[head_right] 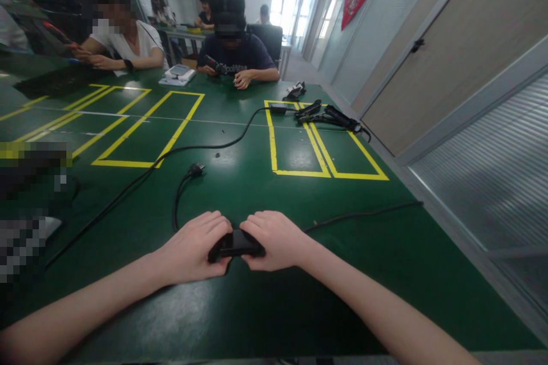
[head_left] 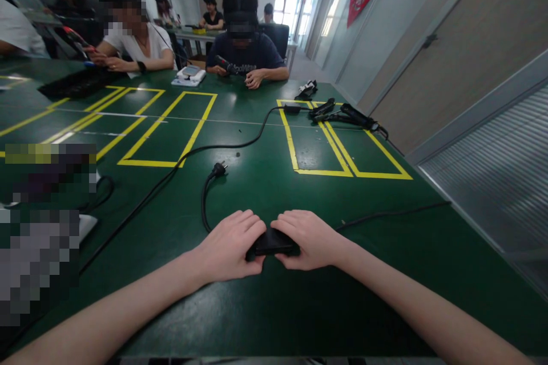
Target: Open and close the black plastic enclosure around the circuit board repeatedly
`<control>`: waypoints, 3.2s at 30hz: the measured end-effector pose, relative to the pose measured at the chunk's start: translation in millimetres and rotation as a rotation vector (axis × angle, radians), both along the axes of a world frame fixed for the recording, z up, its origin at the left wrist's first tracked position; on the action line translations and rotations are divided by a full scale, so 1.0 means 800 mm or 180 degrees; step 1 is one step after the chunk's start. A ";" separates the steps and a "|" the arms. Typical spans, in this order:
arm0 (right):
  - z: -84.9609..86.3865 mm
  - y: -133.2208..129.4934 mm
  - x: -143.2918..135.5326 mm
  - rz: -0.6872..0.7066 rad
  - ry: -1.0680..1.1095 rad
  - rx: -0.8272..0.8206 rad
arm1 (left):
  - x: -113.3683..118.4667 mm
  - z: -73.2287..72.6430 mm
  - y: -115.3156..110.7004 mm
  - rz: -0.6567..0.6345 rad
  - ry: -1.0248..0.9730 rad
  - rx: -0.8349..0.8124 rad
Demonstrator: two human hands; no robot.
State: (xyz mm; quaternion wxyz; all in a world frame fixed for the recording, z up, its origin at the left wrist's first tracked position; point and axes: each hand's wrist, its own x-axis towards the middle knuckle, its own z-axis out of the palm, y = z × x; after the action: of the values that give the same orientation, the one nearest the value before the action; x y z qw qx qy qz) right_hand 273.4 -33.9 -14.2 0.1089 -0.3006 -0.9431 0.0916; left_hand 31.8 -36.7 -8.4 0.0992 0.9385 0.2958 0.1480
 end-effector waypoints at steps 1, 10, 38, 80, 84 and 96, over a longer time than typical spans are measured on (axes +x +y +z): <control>0.002 0.000 0.000 -0.0023 -0.0058 -0.0027 | 0.001 0.000 -0.001 -0.0003 0.0090 0.0091; 0.009 -0.004 -0.007 0.0244 -0.0454 -0.0105 | -0.003 0.003 -0.008 -0.0422 0.0426 0.0540; 0.002 0.002 0.008 0.0242 -0.0145 0.0713 | -0.008 0.004 0.000 -0.0352 -0.0263 0.0444; 0.003 0.022 0.035 -0.0407 0.0871 0.0872 | -0.018 0.013 0.006 -0.0002 -0.1133 0.1022; 0.003 0.064 0.082 -0.1720 0.2211 0.0509 | -0.024 0.012 0.006 -0.0219 -0.1114 0.1163; 0.014 0.107 0.231 -0.4008 0.3025 0.0244 | -0.021 -0.001 0.008 -0.0609 -0.0707 0.0037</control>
State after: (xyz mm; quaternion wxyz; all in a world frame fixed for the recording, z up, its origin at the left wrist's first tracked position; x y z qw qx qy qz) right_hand 458.1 51.4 -2.9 0.5419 -0.7026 -0.4505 0.0988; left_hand 15.0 -30.5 -8.9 0.1394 0.9408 0.1913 0.2425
